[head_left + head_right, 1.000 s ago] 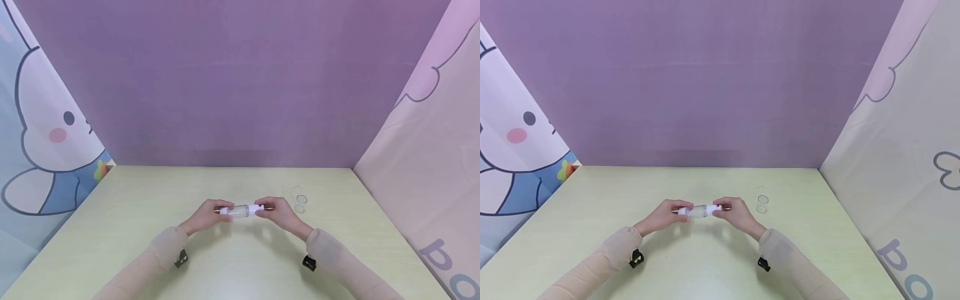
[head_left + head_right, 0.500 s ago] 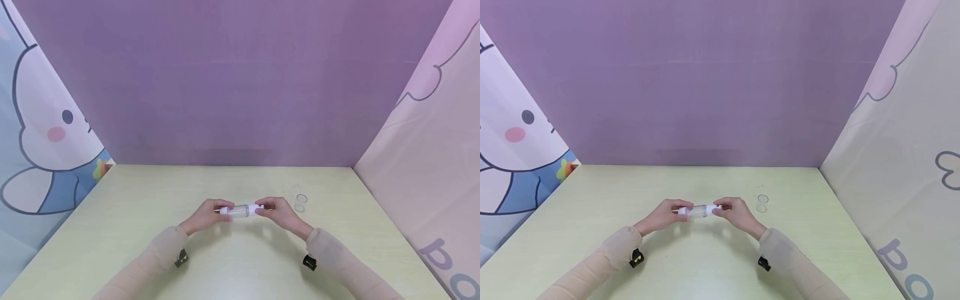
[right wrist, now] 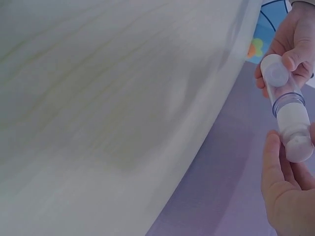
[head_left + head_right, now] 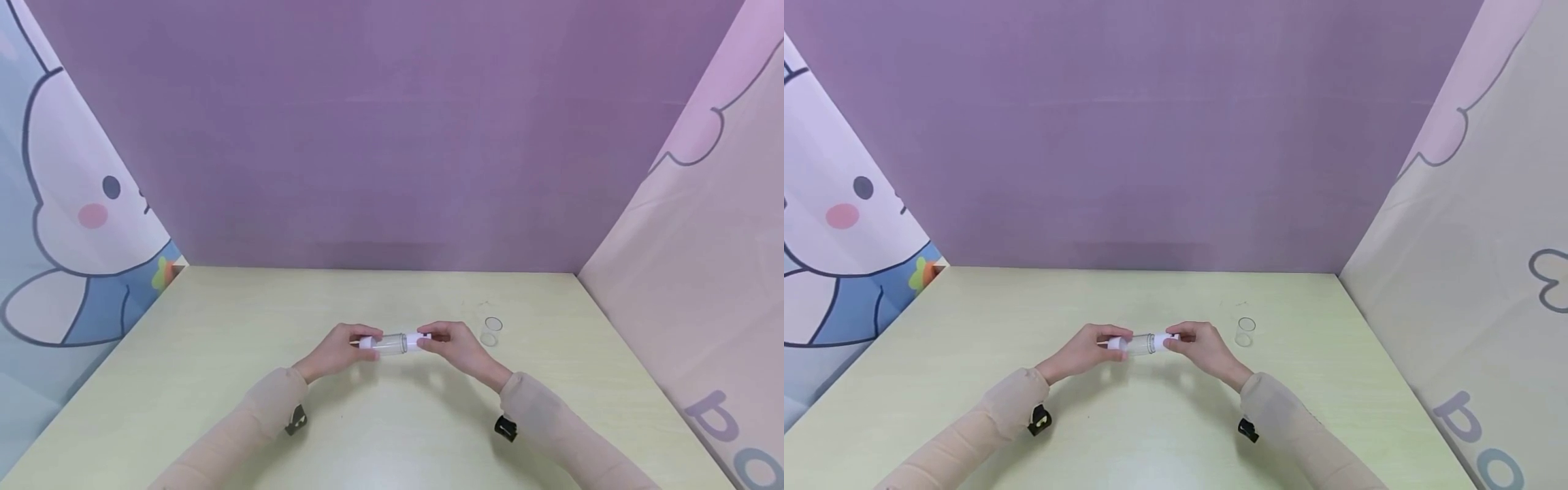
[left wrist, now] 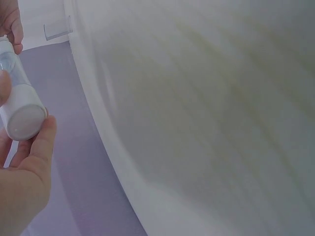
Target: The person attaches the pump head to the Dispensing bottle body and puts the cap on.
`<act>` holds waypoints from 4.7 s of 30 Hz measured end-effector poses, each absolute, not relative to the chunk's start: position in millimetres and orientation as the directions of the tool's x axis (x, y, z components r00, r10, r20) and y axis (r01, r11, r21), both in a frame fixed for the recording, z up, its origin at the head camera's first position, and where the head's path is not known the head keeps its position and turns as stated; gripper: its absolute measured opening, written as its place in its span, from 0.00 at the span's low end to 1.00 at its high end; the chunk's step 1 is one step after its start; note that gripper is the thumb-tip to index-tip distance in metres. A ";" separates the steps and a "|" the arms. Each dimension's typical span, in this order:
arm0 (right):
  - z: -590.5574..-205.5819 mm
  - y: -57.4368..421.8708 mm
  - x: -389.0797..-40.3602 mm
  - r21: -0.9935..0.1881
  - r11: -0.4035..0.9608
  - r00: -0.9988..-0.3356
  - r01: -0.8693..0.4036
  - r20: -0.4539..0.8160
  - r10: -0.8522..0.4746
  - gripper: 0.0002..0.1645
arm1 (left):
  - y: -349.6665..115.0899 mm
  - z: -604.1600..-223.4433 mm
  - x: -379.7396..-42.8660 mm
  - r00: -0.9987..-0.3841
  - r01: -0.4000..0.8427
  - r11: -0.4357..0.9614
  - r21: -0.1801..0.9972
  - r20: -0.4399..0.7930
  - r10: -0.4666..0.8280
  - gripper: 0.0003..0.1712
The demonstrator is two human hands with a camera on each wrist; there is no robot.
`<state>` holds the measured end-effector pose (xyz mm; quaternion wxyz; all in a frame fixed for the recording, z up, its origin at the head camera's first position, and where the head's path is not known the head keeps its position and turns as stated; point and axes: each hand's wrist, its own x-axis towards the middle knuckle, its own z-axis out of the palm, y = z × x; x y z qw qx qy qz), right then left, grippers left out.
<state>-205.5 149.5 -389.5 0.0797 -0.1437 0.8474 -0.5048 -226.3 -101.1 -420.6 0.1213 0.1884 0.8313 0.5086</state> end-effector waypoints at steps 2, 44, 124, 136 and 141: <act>-391.0 150.4 -206.5 -0.877 0.451 -0.946 -0.166 0.013 -0.323 0.19 | -100.6 -419.6 -226.1 -0.900 0.189 0.414 0.891 -0.012 0.437 0.23; -391.2 147.9 -204.5 -0.910 0.375 -0.939 -0.176 0.041 -0.342 0.20 | -100.3 -418.7 -226.7 -0.897 0.178 0.402 0.898 -0.020 0.442 0.23; -396.7 151.0 -207.8 -0.906 0.390 -0.939 -0.165 0.023 -0.342 0.19 | -98.7 -421.3 -225.1 -0.906 0.183 0.428 0.885 -0.018 0.423 0.21; -396.4 149.6 -207.3 -0.885 0.430 -0.941 -0.179 0.026 -0.337 0.17 | -100.0 -422.4 -223.6 -0.908 0.175 0.433 0.884 -0.025 0.419 0.20; -387.2 147.2 -201.6 -0.883 0.437 -0.943 -0.173 0.019 -0.334 0.17 | -100.1 -423.1 -224.1 -0.907 0.180 0.435 0.882 -0.022 0.420 0.21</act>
